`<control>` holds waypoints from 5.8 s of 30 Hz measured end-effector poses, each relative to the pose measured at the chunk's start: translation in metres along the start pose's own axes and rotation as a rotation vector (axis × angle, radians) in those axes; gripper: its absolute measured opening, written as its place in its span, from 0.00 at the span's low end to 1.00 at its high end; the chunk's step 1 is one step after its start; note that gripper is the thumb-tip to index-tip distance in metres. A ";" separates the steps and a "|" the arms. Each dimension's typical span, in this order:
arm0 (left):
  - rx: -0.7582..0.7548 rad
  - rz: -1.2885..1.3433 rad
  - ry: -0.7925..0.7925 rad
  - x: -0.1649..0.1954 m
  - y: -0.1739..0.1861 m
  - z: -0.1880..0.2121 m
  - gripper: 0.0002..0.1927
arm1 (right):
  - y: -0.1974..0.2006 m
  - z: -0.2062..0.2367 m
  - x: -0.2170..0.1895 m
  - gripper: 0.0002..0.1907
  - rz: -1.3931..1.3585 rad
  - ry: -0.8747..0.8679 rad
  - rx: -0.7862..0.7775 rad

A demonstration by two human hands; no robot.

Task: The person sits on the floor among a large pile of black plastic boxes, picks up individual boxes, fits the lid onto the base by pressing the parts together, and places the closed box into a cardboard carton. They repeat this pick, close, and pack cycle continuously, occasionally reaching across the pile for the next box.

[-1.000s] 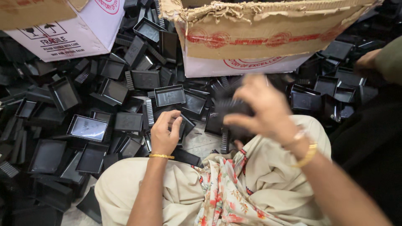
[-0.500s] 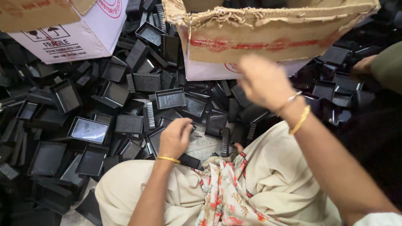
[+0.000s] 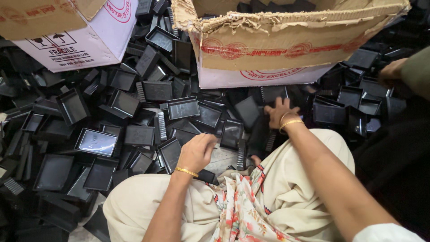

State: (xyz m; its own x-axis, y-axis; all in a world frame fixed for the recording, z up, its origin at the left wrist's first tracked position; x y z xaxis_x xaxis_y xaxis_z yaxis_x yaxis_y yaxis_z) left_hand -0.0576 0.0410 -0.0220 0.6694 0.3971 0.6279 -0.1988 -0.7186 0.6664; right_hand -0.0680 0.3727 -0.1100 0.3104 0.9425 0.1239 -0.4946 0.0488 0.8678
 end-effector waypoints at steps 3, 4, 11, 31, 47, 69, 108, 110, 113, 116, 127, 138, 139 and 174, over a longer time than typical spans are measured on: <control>-0.010 0.000 0.015 -0.002 0.001 0.001 0.06 | 0.003 -0.001 -0.002 0.31 0.007 -0.008 0.075; -0.009 -0.004 0.016 -0.002 0.001 0.001 0.07 | 0.004 -0.003 -0.002 0.32 0.041 0.015 0.092; 0.036 -0.012 0.016 -0.005 0.007 0.000 0.06 | 0.003 0.000 0.008 0.37 0.099 0.131 0.068; -0.303 1.207 0.458 -0.027 -0.050 0.015 0.39 | 0.060 0.141 -0.155 0.14 -0.763 0.787 0.694; 0.185 0.794 0.406 -0.065 -0.011 0.006 0.37 | -0.024 0.023 -0.038 0.44 -0.207 -0.212 0.063; 0.193 0.828 0.374 -0.065 -0.006 0.004 0.37 | -0.037 0.082 -0.056 0.23 -0.182 0.304 -0.309; 0.279 0.477 0.141 -0.004 0.034 0.006 0.17 | 0.091 0.136 -0.116 0.17 -1.484 0.816 0.423; 0.306 0.499 0.199 -0.010 0.038 0.002 0.22 | 0.143 0.165 -0.102 0.17 -1.085 0.890 0.794; 0.518 0.564 0.113 -0.008 0.069 0.002 0.23 | 0.243 0.197 -0.046 0.09 -0.552 0.501 1.466; 0.654 0.491 0.191 -0.019 0.102 0.012 0.19 | 0.298 0.174 -0.019 0.26 -0.843 0.268 1.345; 1.320 0.498 0.457 -0.164 0.246 0.165 0.06 | -0.036 0.068 -0.133 0.60 0.121 0.318 0.003; 0.881 -0.427 1.240 -0.234 0.278 0.276 0.40 | -0.043 0.052 -0.152 0.52 0.088 0.199 0.030; 0.845 -0.465 1.227 -0.233 0.276 0.269 0.42 | -0.042 0.047 -0.141 0.52 0.018 0.121 0.057; 0.597 -0.474 1.280 -0.255 0.174 0.024 0.10 | 0.033 0.082 -0.176 0.46 -1.364 0.686 0.223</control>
State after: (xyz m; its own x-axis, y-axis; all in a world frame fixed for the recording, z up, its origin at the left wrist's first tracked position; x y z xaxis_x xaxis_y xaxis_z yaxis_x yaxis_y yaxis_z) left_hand -0.2461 -0.1986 -0.0762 -0.5437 0.6469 0.5347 0.3794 -0.3789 0.8441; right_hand -0.0726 0.1813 -0.0638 -0.0402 0.1934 -0.9803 -0.0081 0.9810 0.1938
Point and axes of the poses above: each hand's wrist, its own z-axis away from the middle knuckle, its own y-axis out of the back of the hand, x = y × z, the point moved 8 cm from there along -z, towards the middle knuckle, and after that the axes turned 2 degrees about y, right-handed, at the moved point
